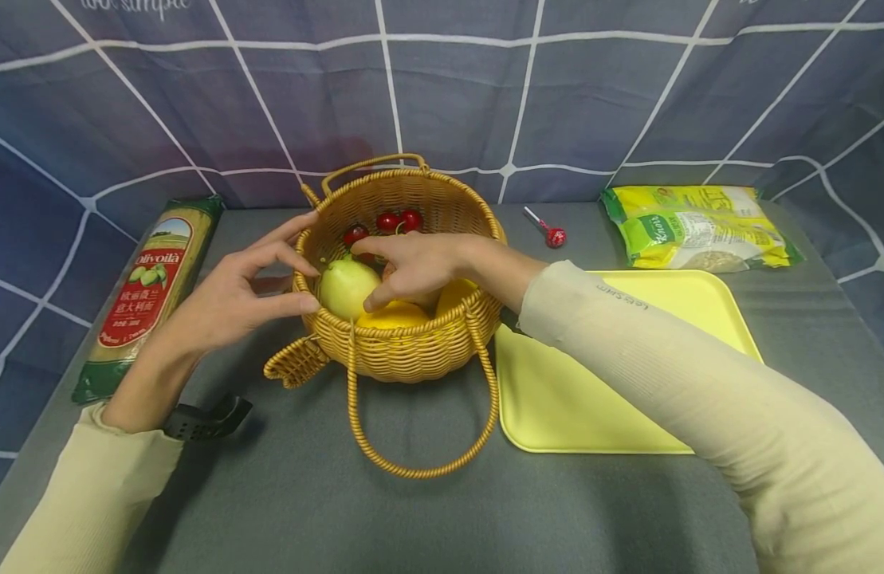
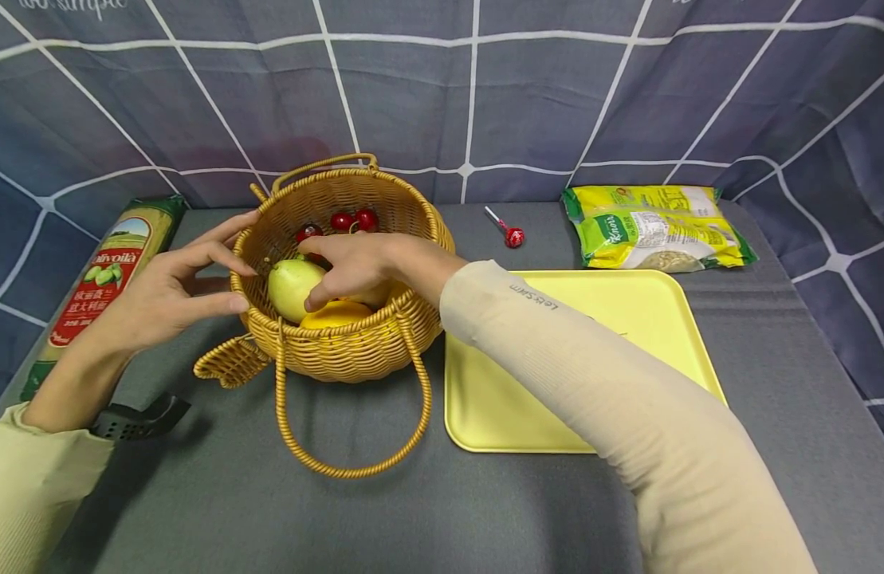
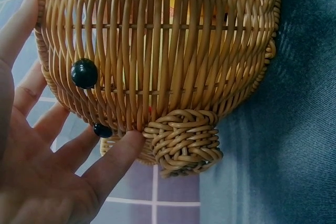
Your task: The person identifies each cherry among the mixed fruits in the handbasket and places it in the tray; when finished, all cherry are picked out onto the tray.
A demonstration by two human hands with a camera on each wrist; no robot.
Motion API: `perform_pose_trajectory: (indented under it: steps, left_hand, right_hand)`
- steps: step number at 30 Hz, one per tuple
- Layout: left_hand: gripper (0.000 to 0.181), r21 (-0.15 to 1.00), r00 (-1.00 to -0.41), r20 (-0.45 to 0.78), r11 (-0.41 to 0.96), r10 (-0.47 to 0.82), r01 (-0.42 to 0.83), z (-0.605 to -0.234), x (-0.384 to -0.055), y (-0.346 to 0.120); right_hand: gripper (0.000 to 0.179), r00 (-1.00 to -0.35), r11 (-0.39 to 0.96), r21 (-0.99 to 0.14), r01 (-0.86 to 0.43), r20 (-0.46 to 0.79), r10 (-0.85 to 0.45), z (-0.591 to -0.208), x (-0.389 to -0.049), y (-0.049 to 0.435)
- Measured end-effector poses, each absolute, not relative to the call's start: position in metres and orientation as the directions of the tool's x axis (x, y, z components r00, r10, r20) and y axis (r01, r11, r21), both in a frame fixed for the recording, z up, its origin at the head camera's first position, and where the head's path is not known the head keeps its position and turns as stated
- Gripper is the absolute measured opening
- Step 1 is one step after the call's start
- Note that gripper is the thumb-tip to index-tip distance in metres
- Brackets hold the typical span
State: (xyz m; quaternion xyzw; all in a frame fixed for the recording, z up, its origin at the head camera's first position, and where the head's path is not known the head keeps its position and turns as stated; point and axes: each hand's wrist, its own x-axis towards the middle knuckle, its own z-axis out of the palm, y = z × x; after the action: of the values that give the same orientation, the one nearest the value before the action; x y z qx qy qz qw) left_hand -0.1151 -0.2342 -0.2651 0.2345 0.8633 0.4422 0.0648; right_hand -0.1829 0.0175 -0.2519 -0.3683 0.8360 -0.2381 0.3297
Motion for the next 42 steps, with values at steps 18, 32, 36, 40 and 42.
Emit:
perform_pose_trajectory:
  steps: [18, 32, 36, 40, 42]
  left_hand:
    - [0.024, 0.792, -0.881, 0.097, 0.5, 0.463, 0.35, -0.265, -0.117, -0.234]
    - [0.024, 0.807, -0.88, 0.097, 0.48, 0.464, 0.343, -0.266, -0.117, -0.234]
    - [0.024, 0.805, -0.881, 0.093, 0.486, 0.464, 0.341, -0.266, -0.117, -0.235]
    - [0.024, 0.805, -0.882, 0.088, 0.489, 0.462, 0.336, -0.265, -0.116, -0.235]
    - [0.024, 0.804, -0.883, 0.087, 0.491, 0.461, 0.336, -0.265, -0.116, -0.235]
  right_hand:
    - [0.057, -0.567, 0.562, -0.676, -0.477, -0.252, -0.785, -0.248, -0.186, 0.022]
    - [0.054, -0.473, 0.502, -0.671, -0.545, -0.248, -0.845, -0.221, -0.195, 0.017]
    - [0.06, -0.482, 0.555, -0.661, -0.505, -0.317, -0.817, -0.227, -0.196, 0.018]
    - [0.063, -0.483, 0.594, -0.639, -0.489, -0.369, -0.794, -0.23, -0.197, 0.018]
    - [0.063, -0.478, 0.595, -0.637, -0.489, -0.375, -0.794, -0.229, -0.198, 0.018]
